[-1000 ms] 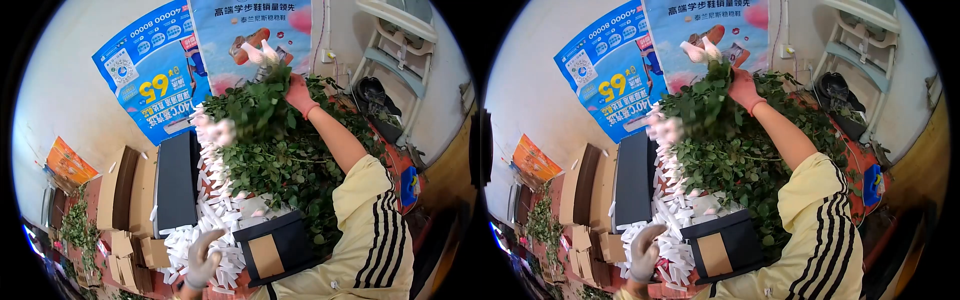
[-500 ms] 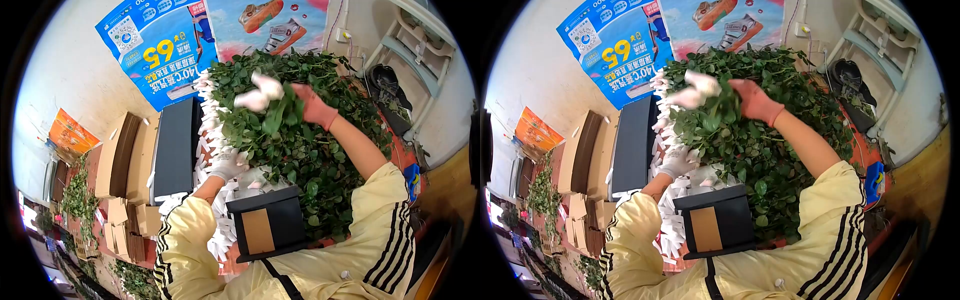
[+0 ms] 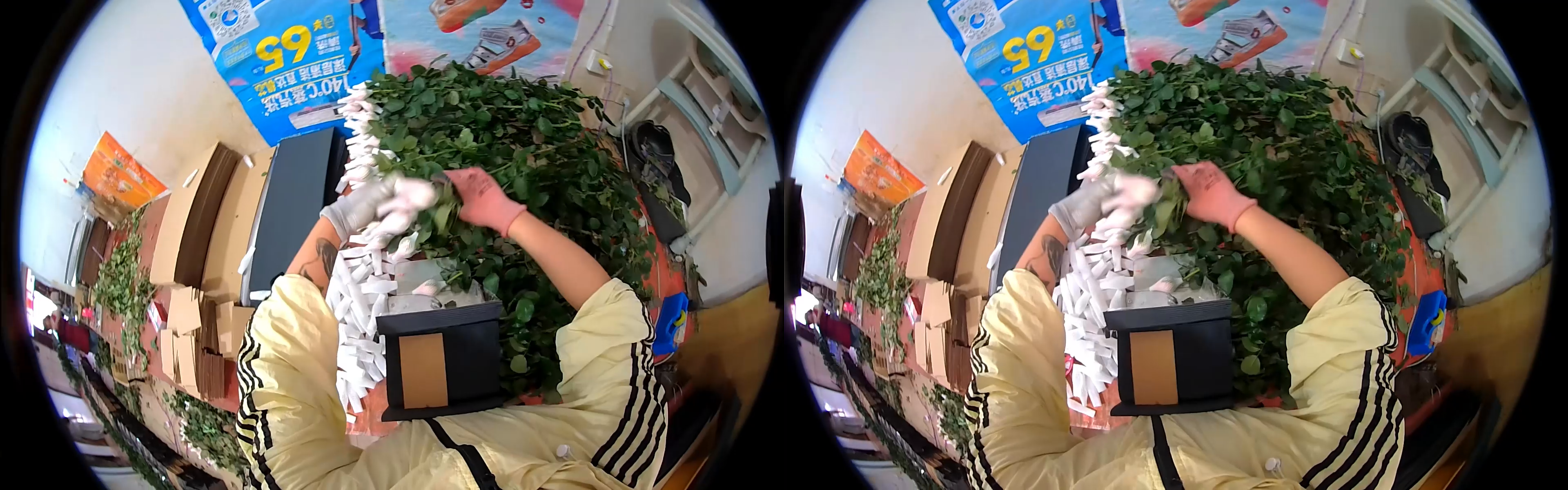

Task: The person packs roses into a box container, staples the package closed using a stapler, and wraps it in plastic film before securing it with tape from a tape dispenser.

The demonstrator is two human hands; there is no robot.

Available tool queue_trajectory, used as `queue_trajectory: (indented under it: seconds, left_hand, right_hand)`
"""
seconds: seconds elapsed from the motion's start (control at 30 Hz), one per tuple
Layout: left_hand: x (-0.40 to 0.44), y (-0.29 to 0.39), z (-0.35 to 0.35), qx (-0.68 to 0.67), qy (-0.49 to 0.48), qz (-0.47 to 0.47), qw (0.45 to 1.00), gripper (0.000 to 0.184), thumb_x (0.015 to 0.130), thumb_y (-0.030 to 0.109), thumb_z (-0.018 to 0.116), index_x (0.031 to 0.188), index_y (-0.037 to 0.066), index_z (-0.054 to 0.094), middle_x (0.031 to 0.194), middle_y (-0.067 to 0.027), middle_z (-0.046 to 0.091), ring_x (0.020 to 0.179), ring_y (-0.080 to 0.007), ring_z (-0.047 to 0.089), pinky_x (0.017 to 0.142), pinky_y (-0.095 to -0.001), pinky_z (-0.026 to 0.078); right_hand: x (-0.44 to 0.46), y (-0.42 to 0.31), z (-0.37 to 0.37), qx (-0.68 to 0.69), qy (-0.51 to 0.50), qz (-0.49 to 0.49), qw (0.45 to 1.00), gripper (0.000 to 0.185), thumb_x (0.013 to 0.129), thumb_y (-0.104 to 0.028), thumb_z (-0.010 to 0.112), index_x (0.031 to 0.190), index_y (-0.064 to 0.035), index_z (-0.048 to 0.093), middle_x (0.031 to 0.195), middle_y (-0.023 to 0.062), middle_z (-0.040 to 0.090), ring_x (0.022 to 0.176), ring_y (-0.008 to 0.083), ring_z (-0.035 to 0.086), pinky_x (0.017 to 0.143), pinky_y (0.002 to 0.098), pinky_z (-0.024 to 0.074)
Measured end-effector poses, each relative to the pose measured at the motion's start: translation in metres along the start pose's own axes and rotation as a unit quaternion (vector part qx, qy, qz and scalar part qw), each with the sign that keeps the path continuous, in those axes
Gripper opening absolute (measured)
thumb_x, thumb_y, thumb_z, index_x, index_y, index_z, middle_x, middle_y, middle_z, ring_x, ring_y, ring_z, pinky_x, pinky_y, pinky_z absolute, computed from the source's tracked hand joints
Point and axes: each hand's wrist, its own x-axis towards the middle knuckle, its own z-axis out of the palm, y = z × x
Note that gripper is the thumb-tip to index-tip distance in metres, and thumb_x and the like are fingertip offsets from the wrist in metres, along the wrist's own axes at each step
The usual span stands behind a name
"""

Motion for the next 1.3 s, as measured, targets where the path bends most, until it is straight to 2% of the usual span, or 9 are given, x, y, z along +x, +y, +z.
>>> queue_trajectory:
  seconds: [0.07,0.13,0.33,0.43,0.53,0.63,0.8,1.07,1.3]
  left_hand:
    - [-0.010,0.012,0.000,-0.144,-0.039,0.059,0.987,0.060,0.098,0.048,0.026,0.113,-0.002,0.055,0.092,-0.0077,0.063,0.079,-0.0121,0.059,0.066,-0.0261,0.049]
    - [0.002,-0.014,-0.015,-0.070,0.221,0.000,0.973,0.062,0.095,0.054,0.031,0.114,0.000,0.056,0.092,-0.0048,0.062,0.079,-0.0105,0.058,0.066,-0.0252,0.047]
    - [-0.014,-0.068,0.007,0.489,0.114,-0.063,0.863,0.049,0.081,0.033,0.062,0.120,0.003,0.054,0.107,-0.0177,0.063,0.103,-0.0280,0.058,0.092,-0.0333,0.043]
    - [-0.002,-0.083,-0.024,0.342,0.080,-0.031,0.936,0.035,0.085,0.025,0.056,0.110,0.001,0.059,0.101,-0.0130,0.065,0.091,-0.0212,0.062,0.080,-0.0310,0.048]
    - [0.004,-0.050,-0.025,-0.222,0.003,-0.152,0.963,0.017,0.084,0.015,0.056,0.089,-0.001,0.060,0.074,-0.0085,0.058,0.064,-0.0138,0.054,0.058,-0.0270,0.045]
    - [-0.009,-0.012,-0.008,-0.001,0.032,-0.009,0.999,0.010,0.085,0.008,0.054,0.088,0.000,0.058,0.070,-0.0050,0.054,0.057,-0.0129,0.051,0.051,-0.0230,0.041]
    - [-0.015,-0.008,-0.015,-0.269,0.089,-0.160,0.946,0.023,0.090,0.010,0.045,0.104,-0.005,0.055,0.082,-0.0078,0.059,0.067,-0.0117,0.057,0.055,-0.0208,0.047]
    - [-0.012,0.039,0.025,-0.290,-0.219,-0.005,0.932,0.037,0.093,0.017,0.036,0.118,-0.008,0.049,0.082,-0.0067,0.059,0.072,-0.0197,0.058,0.068,-0.0329,0.051]
    - [-0.005,0.010,0.048,-0.364,0.048,0.118,0.923,0.041,0.093,0.028,0.037,0.120,0.000,0.050,0.106,-0.0110,0.060,0.092,-0.0181,0.060,0.077,-0.0322,0.049]
  right_hand:
    - [0.001,0.000,-0.024,0.007,0.060,0.015,0.998,0.053,0.068,-0.010,0.064,0.119,-0.0054,0.051,0.111,0.0150,0.058,0.105,0.0313,0.055,0.091,0.0376,0.0437]
    - [0.001,0.008,-0.031,0.038,0.146,0.016,0.988,0.050,0.070,-0.012,0.066,0.118,-0.0060,0.052,0.111,0.0154,0.058,0.105,0.0318,0.054,0.093,0.0381,0.0426]
    - [-0.010,0.012,-0.031,0.008,0.098,-0.021,0.995,0.050,0.071,-0.015,0.067,0.117,-0.0060,0.051,0.115,0.0140,0.056,0.106,0.0326,0.053,0.093,0.0400,0.0429]
    - [-0.020,0.014,-0.029,-0.017,0.081,-0.013,0.996,0.053,0.070,-0.015,0.068,0.119,-0.0063,0.050,0.118,0.0139,0.054,0.110,0.0321,0.051,0.096,0.0397,0.0408]
    - [-0.029,0.021,-0.023,0.035,0.107,-0.049,0.992,0.057,0.069,-0.017,0.070,0.120,-0.0059,0.049,0.119,0.0137,0.053,0.113,0.0316,0.048,0.098,0.0396,0.0386]
    - [-0.040,0.013,-0.037,0.013,0.125,-0.064,0.990,0.058,0.066,-0.017,0.069,0.120,-0.0047,0.051,0.119,0.0140,0.054,0.110,0.0310,0.050,0.099,0.0388,0.0379]
    - [-0.044,0.013,-0.057,0.026,0.194,-0.157,0.968,0.056,0.065,-0.023,0.073,0.114,-0.0043,0.055,0.115,0.0153,0.055,0.106,0.0321,0.053,0.091,0.0401,0.0421]
    - [-0.015,0.015,-0.014,0.026,0.164,-0.072,0.984,0.070,0.063,-0.022,0.072,0.123,-0.0007,0.045,0.125,0.0214,0.045,0.127,0.0359,0.034,0.108,0.0422,0.0280]
    - [-0.003,0.020,-0.044,-0.009,0.082,-0.038,0.996,0.059,0.068,-0.014,0.065,0.124,-0.0058,0.049,0.114,0.0134,0.058,0.111,0.0285,0.052,0.098,0.0362,0.0382]
